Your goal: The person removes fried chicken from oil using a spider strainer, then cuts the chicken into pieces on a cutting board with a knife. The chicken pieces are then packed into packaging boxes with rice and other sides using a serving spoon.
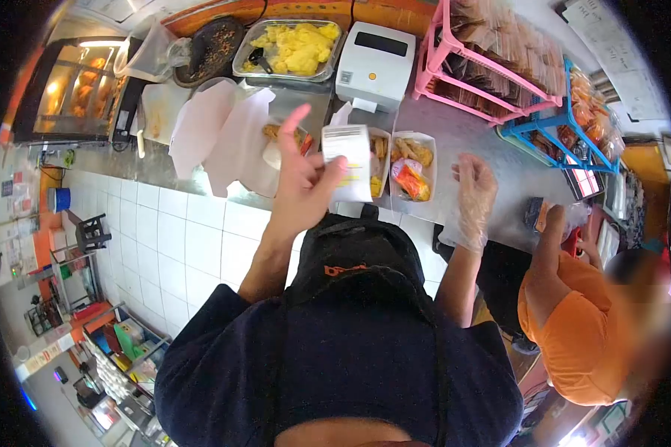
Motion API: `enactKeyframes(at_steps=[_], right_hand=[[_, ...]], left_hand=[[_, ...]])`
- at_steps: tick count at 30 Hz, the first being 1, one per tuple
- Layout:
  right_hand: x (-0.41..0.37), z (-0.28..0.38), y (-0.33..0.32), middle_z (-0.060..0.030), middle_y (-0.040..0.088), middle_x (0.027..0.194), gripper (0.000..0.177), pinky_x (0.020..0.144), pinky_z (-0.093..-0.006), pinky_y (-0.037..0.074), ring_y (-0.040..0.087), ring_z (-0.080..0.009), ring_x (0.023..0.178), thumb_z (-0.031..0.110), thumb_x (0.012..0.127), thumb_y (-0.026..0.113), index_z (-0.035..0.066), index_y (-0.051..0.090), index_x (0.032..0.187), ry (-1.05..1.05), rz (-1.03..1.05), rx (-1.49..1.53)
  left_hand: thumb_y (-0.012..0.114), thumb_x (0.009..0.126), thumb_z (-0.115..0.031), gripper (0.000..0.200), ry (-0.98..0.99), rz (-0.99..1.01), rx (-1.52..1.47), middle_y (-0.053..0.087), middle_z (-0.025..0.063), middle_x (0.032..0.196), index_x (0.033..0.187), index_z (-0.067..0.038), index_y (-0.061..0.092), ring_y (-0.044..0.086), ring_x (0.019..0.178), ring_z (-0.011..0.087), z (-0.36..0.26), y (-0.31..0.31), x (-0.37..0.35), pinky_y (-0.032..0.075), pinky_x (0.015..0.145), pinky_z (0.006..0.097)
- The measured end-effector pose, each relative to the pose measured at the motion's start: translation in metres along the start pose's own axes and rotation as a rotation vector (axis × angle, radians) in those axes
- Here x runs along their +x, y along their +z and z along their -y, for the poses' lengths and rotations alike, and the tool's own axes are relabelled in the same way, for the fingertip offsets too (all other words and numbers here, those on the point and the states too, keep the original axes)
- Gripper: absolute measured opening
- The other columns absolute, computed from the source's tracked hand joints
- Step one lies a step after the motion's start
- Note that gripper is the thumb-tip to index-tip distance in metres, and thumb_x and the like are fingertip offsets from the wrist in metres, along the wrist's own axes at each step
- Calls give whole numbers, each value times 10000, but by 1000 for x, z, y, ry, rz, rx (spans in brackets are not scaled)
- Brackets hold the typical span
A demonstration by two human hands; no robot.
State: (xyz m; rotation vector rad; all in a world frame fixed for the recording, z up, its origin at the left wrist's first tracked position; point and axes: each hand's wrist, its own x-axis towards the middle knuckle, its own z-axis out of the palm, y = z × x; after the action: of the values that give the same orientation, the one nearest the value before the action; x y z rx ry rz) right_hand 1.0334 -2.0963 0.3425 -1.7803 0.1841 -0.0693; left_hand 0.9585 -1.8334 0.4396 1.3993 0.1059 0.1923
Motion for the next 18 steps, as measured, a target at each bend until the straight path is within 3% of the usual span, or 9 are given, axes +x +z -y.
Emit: enactKeyframes(at_steps=[2, 3, 6, 8, 12, 14, 18], right_hand=[[-2, 2, -8, -80, 654, 889, 247, 727, -281, 497, 617, -136, 775, 191, 904, 602, -29, 631, 1011, 17, -31, 25], [-5, 0, -9, -78, 652, 887, 248, 716, -281, 496, 615, -136, 757, 198, 905, 600, -26, 632, 1008, 9, -27, 41], [-17, -19, -10, -74, 649, 863, 256, 685, -276, 490, 607, -133, 722, 213, 908, 594, -25, 637, 993, 14, -20, 63], [-23, -37, -11, -72, 648, 841, 264, 666, -271, 484, 601, -129, 706, 222, 910, 589, -27, 639, 982, 11, -21, 74], [-51, -50, -9, -58, 633, 726, 303, 637, -265, 460, 583, -120, 675, 256, 900, 579, -37, 651, 924, 115, -71, -135], [-67, -43, -8, -68, 643, 720, 331, 628, -271, 463, 586, -121, 667, 282, 892, 581, -38, 654, 928, 188, -56, -256], [-87, -91, -11, -127, 685, 756, 306, 658, -300, 500, 664, -174, 688, 284, 874, 582, -2, 672, 938, 63, 0, -425]], left_hand=[[518, 914, 10, 455, -54, 140, -116, 593, 129, 1142, 1340, -35, 364, 598, 1005, 136, -6, 12, 0, 493, 843, 274], [562, 893, 11, 442, -60, 315, -61, 566, 105, 1178, 1310, -24, 420, 598, 1018, 137, -3, 6, 3, 497, 850, 271], [616, 856, 27, 465, -69, 425, -192, 570, 87, 1168, 1290, -11, 453, 603, 1025, 146, -25, 24, -3, 510, 855, 275], [656, 816, 48, 584, -21, 472, -174, 569, 83, 1176, 1342, -17, 410, 603, 1042, 157, -31, 27, -2, 523, 855, 282], [663, 808, 44, 672, 102, 629, -79, 564, 99, 1217, 1399, -49, 356, 607, 1055, 180, -54, 25, -1, 532, 853, 305], [679, 773, 71, 691, 67, 712, -83, 475, 118, 1324, 1384, -16, 368, 577, 1112, 201, -60, 22, 1, 538, 872, 312], [669, 814, 19, 681, 141, 749, -54, 587, 111, 1192, 1409, -79, 352, 616, 1038, 184, -60, 13, 4, 540, 843, 321]])
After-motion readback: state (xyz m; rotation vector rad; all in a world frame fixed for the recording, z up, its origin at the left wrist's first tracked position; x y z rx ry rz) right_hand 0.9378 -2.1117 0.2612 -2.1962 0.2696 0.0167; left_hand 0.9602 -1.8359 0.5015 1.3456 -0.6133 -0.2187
